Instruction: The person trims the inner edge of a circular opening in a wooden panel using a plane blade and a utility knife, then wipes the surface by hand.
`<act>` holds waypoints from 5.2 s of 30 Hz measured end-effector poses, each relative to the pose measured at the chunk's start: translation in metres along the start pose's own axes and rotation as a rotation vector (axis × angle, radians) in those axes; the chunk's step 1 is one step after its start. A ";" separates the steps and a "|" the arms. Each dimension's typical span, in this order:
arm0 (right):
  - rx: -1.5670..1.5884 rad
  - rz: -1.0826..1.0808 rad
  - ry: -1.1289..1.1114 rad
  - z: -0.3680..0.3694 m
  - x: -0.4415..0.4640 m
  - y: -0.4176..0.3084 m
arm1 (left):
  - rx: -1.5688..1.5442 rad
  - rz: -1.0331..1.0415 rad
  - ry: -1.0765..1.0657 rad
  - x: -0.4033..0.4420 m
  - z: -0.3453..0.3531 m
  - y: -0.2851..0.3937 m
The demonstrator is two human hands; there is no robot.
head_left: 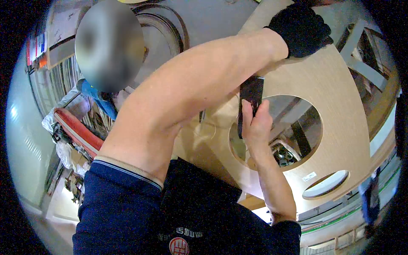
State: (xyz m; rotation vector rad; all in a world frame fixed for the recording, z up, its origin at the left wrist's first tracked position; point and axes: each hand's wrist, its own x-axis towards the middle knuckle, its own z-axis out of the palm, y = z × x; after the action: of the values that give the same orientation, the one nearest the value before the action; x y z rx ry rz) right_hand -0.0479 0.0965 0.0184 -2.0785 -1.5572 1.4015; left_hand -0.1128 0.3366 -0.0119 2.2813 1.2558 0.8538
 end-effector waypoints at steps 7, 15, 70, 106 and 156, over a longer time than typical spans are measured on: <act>-0.074 0.020 0.006 0.004 -0.004 -0.010 | 0.139 0.004 -0.038 -0.001 0.001 0.004; 0.012 0.093 0.060 0.017 -0.008 -0.011 | 0.076 0.024 -0.027 0.002 0.001 0.000; 0.739 0.671 1.548 -0.046 -0.488 0.217 | -0.547 0.379 -0.826 -0.368 0.008 0.420; 0.461 0.570 1.553 -0.055 -0.466 0.536 | 0.156 -0.159 -0.754 -0.507 -0.115 0.235; 0.333 0.133 0.567 -0.078 -0.332 0.189 | -1.057 -0.898 -0.196 -0.345 -0.047 0.199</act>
State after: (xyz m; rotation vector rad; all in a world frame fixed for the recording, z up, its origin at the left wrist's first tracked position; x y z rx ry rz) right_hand 0.1331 -0.2303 0.1281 -2.1357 -0.9114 0.9027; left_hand -0.1644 -0.0592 0.0317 0.8163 1.1382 0.6551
